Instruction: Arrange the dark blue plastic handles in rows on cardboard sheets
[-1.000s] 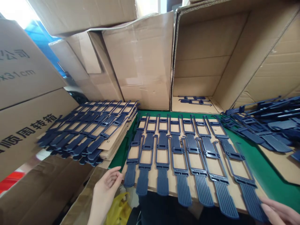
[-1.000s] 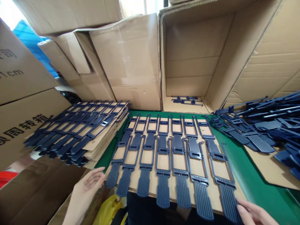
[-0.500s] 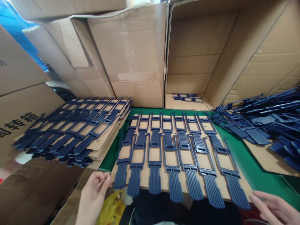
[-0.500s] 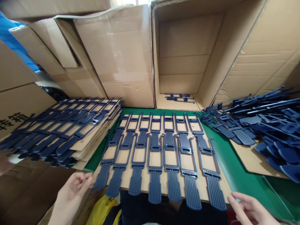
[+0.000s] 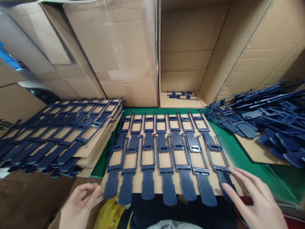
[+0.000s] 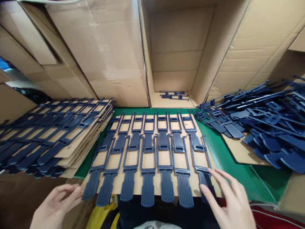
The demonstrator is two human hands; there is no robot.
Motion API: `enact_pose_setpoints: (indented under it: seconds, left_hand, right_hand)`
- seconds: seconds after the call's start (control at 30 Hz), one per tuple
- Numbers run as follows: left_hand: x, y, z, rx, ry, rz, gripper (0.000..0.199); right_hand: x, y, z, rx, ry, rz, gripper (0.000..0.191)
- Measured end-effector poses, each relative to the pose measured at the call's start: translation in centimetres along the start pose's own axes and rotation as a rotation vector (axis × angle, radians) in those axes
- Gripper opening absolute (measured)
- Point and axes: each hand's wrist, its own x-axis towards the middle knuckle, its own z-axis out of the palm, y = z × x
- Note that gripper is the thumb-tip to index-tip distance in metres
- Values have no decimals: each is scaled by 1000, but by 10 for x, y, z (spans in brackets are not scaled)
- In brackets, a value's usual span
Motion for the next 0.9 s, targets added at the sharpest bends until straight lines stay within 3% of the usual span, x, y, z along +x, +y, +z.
enact_pose_setpoints:
  seconds: [0.17,0.43,0.73,0.9]
  left_hand:
    - [-3,4,0,7,-15,21,64]
    - [4,2,-1,60,-64,7,66]
    - [5,5,7,134,-78,15,67]
    - [7,6,7,216,-33,60,67]
  right_hand:
    - [2,-4,10,-29,-118,-56,44]
    - [3,0,2,0,-79,-70,29]
    - [7,18,-15,44,-126,379,48]
    - [7,24,-18,31,-178,413,50]
